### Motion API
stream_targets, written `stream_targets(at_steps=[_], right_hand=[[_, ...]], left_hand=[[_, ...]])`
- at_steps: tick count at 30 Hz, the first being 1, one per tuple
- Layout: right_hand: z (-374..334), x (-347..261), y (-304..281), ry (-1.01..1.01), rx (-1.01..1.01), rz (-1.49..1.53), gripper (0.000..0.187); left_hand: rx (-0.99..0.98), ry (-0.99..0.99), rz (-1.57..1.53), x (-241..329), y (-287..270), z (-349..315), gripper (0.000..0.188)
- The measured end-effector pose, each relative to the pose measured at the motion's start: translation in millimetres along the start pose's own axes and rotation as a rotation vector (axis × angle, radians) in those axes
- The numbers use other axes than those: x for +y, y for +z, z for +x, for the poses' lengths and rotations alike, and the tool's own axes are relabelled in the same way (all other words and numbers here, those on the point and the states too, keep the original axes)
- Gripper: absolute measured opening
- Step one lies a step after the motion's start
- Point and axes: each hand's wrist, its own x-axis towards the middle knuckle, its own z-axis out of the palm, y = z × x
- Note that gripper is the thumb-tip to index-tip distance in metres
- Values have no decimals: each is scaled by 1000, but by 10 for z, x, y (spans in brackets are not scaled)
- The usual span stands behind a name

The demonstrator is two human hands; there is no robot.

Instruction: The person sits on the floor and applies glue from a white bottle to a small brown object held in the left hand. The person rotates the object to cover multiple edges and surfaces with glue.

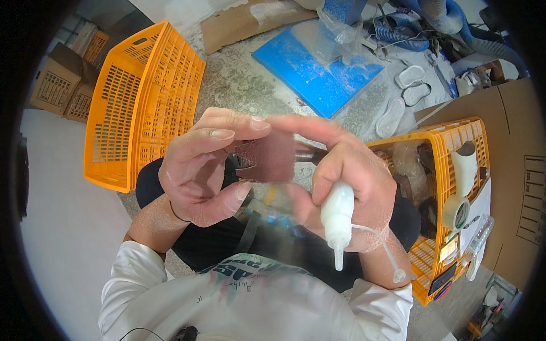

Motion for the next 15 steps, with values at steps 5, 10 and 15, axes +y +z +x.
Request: stream_targets(at_steps=[5, 10, 15], right_hand=[[6, 6, -3, -18, -4, -21, 33], [6, -15, -10, -10, -6, -63, 34], [9, -13, 6, 10, 15, -23, 35]], left_hand=[[-5, 13, -3, -6, -11, 3, 60], [-22, 17, 27, -4, -29, 7, 60], [-11, 13, 18, -9, -18, 11, 59]])
